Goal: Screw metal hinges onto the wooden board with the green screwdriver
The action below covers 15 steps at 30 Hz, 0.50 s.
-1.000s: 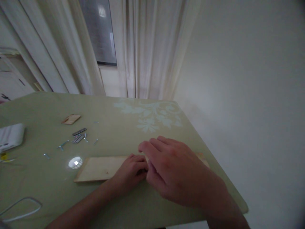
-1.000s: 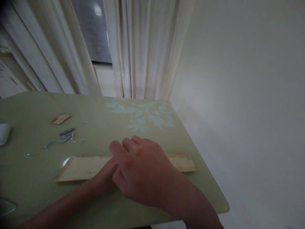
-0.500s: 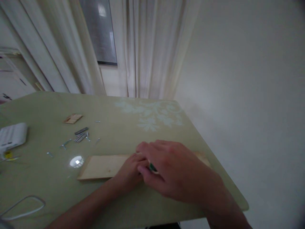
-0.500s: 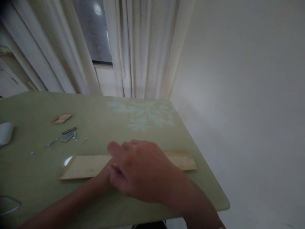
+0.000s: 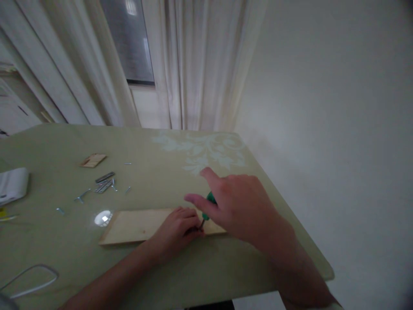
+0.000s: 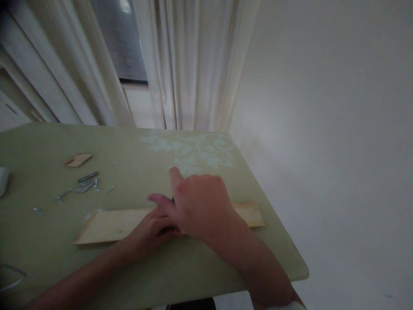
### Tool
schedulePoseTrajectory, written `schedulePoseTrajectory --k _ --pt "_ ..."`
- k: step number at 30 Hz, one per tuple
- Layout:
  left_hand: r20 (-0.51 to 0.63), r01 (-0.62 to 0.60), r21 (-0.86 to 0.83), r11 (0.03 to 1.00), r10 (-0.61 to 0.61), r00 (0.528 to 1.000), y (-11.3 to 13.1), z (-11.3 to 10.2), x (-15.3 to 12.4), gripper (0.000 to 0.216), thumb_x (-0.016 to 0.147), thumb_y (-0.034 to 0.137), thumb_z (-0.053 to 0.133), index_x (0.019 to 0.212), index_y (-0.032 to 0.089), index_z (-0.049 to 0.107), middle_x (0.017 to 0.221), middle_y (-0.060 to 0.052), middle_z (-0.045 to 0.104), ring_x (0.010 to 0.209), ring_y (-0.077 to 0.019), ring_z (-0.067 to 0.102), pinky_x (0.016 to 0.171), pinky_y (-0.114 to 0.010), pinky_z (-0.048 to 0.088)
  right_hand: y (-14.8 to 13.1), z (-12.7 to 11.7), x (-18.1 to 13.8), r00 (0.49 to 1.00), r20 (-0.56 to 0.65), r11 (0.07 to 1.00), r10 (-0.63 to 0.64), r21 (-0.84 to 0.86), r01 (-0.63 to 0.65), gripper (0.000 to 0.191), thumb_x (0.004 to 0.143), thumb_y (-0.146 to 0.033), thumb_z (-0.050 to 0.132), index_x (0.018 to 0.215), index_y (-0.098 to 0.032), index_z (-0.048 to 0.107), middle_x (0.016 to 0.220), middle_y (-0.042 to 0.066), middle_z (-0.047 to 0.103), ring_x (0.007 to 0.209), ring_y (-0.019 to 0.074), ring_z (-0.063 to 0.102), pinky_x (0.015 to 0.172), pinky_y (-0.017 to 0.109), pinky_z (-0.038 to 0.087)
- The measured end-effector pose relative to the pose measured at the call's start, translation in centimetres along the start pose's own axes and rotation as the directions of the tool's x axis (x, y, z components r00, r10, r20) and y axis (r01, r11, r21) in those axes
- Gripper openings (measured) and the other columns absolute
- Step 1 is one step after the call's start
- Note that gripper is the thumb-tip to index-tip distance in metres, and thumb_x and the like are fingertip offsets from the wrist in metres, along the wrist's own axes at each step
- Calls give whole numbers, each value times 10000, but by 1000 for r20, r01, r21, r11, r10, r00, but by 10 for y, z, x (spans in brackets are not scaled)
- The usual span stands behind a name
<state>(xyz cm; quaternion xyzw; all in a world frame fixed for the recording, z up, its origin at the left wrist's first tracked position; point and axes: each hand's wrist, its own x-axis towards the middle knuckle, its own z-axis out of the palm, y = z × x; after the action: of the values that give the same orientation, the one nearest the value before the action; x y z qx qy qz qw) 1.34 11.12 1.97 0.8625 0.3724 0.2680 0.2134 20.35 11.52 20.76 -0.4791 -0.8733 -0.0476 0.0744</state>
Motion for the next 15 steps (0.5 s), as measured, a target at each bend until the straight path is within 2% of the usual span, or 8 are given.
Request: schedulePoseTrajectory --k 2,5,7,9,12,14,15 --pt "26 28 -11 1000 -28 999 2 -2 0 66 954 211 736 888 211 730 917 -19 729 887 -199 656 831 -329 448 3 1 4 999 -4 999 47 -28 -47 487 1048 -621 479 1181 -184 648 778 93 757 691 254 700 603 314 344" --pt "-7 40 -9 999 -40 999 3 -1 -1 71 955 202 711 887 209 731 932 -28 733 894 -206 658 831 -335 460 4 -2 1 986 10 981 -167 101 165 278 1066 -360 510 1281 -217 612 973 79 783 859 231 716 682 313 403" --pt "-44 45 -12 999 -46 998 2 0 -1 93 958 176 673 897 211 734 952 -31 737 912 -210 663 839 -337 469 2 -4 -4 961 5 946 -277 175 272 302 1055 -300 497 1338 -247 584 1068 69 778 920 218 710 719 310 422" --pt "-47 53 -12 998 -54 997 2 0 -2 107 959 177 665 880 208 730 931 -29 729 905 -209 661 831 -334 469 -1 -4 -6 979 5 969 -206 143 203 330 1072 -400 475 1344 -246 582 1000 73 781 850 230 713 682 316 415" --pt "-14 70 8 997 -70 997 4 -1 -1 129 952 214 713 824 198 712 851 -21 695 845 -194 645 777 -320 443 -1 -2 -1 998 0 997 67 -22 -67 504 1053 -626 452 1262 -200 621 806 94 759 713 265 705 604 322 372" --pt "1 88 8 996 -88 996 5 -2 0 138 944 221 740 812 194 707 821 -12 680 815 -183 635 752 -312 424 1 0 4 991 -8 988 133 -78 -133 499 1045 -622 488 1243 -186 627 796 102 755 713 271 705 596 320 364" --pt "4 95 3 996 -95 996 5 -2 0 134 939 221 747 814 195 708 815 -8 680 806 -179 632 746 -310 420 2 0 5 995 -9 993 100 -63 -101 420 1057 -546 513 1246 -187 624 838 101 761 751 267 709 610 320 377"
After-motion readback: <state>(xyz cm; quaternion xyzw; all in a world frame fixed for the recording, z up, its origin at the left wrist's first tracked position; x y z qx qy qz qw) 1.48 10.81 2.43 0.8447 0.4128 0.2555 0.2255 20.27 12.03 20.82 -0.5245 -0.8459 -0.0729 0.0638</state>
